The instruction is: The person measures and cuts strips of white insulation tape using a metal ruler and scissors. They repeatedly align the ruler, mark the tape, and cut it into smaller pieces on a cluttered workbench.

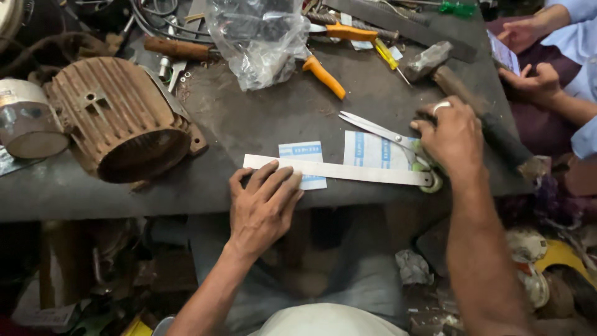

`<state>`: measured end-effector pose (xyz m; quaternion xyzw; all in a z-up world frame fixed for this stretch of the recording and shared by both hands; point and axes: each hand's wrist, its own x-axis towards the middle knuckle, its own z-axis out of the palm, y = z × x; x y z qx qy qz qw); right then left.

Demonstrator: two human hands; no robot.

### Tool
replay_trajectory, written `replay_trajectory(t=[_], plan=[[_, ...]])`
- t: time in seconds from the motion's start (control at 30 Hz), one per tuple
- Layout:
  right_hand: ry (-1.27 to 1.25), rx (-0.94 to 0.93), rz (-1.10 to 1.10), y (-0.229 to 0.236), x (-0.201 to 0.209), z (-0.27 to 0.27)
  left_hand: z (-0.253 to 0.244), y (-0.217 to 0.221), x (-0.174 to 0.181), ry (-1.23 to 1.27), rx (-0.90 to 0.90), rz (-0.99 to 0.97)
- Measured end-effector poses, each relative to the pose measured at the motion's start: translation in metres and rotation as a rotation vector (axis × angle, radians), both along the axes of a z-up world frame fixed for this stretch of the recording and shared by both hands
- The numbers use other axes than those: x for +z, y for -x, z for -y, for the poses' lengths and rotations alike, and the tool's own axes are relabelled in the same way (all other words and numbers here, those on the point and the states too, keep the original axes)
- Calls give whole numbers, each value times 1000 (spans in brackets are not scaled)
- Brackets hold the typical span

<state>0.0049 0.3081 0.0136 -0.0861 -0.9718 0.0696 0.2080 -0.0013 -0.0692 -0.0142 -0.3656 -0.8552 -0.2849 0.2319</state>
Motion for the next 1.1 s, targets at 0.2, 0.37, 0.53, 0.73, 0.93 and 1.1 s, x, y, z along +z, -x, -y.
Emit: replay_trajectory(t=[0.2,0.37,0.53,0.73,0.93,1.1], plan=[[260,-7,-147,-28,15,23,0,-3,1,44,15,-30],[634,154,-89,-77,-8,62,3,-3,-4,-10,54,-25],[394,232,-128,-56,-16,42,-2,-10,-8,45,69,-32],[209,379,-219,-47,10,76,-17,-24,-12,65,100,-19],[262,611,-206,-70,-22,129,-22,-31,-18,54,147,-3],[430,476,-207,-79,-34,92,-17,-36,-20,33,179,23]])
